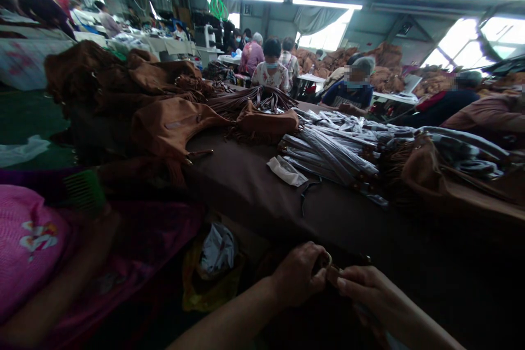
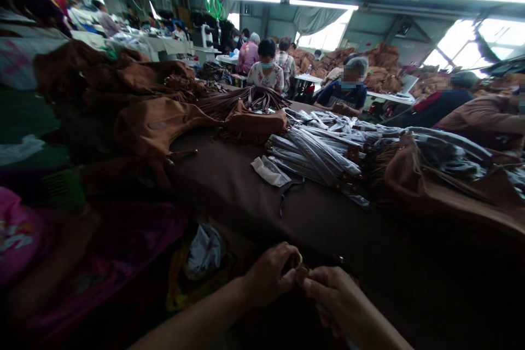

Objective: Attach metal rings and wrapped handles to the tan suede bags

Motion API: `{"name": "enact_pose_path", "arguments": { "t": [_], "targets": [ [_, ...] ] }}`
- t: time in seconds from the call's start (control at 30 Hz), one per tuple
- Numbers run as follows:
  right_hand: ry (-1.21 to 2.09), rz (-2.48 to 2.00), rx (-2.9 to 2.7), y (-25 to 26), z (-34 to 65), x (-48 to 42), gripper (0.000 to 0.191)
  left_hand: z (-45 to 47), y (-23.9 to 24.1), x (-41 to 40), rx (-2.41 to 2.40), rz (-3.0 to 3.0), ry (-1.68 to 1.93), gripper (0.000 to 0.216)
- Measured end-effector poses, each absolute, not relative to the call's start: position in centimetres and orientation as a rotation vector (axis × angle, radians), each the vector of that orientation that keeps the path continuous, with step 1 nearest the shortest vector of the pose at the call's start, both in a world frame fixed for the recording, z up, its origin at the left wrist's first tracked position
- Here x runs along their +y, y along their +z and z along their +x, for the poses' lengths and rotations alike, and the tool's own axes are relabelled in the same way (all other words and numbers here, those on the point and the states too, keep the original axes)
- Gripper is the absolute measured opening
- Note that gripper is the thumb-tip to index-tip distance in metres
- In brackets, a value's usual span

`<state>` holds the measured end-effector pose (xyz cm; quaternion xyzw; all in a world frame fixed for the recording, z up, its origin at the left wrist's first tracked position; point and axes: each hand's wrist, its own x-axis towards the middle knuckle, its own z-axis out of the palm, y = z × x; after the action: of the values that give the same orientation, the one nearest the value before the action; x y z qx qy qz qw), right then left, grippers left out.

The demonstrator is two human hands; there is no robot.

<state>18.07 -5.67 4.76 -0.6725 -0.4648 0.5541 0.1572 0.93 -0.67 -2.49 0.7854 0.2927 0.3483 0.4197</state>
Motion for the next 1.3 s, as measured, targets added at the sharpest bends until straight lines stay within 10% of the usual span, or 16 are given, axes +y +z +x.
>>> {"name": "enact_pose_path", "arguments": {
  "t": [1.3],
  "targets": [
    [1.597,-2.006,-1.543,4.5,18.1,-5.7,0.042,1.4,-5.0,-1.0,0.691,2.013,0.889,0.028]
  ]
}}
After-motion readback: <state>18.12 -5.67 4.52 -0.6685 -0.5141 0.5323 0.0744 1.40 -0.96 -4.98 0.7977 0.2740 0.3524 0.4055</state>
